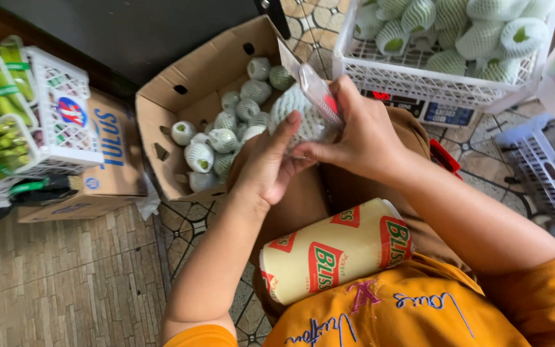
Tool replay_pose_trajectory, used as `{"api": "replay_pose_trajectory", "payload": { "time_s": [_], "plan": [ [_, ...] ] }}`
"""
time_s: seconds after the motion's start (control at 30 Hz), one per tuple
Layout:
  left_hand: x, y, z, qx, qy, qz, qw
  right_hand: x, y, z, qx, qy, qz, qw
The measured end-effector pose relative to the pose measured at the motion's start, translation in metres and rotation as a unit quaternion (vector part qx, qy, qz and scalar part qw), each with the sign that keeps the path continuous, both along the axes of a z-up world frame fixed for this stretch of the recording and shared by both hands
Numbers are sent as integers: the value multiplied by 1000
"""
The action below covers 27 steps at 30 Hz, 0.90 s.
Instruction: The person sits on the floor and wraps individual green fruits in white foam netting and plastic wrap. They repeatedly pick up a fruit, wrap it, and place it into a cardboard box.
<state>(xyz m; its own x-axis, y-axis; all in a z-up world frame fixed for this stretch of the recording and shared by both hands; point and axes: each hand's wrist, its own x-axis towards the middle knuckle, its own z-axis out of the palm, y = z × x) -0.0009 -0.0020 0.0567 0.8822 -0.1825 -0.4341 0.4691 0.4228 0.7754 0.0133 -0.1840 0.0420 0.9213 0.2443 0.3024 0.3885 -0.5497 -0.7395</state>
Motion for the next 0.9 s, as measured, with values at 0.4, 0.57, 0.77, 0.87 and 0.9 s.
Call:
{"api": "replay_pose_trajectory", "payload": {
  "time_s": [0.4, 0.57, 0.77, 0.87, 0.9],
  "plan": [
    [76, 223, -174, 616, -176, 70, 765, -15, -234, -362, -211, 314, -206, 902],
    [57, 239, -179, 659, 8, 65, 750, -28, -227, -354, -258, 374, -180, 873],
    [49, 224, -159, 678, 124, -32, 723, -29, -222, -328, -346, 391, -203, 828],
    [46, 231, -178, 726, 140, -45, 672, -27, -220, -320, -332, 372, -217, 839],
    [44, 236, -186, 756, 141, -51, 637, -25, -218, -317, -289, 338, -229, 866]
  ]
}}
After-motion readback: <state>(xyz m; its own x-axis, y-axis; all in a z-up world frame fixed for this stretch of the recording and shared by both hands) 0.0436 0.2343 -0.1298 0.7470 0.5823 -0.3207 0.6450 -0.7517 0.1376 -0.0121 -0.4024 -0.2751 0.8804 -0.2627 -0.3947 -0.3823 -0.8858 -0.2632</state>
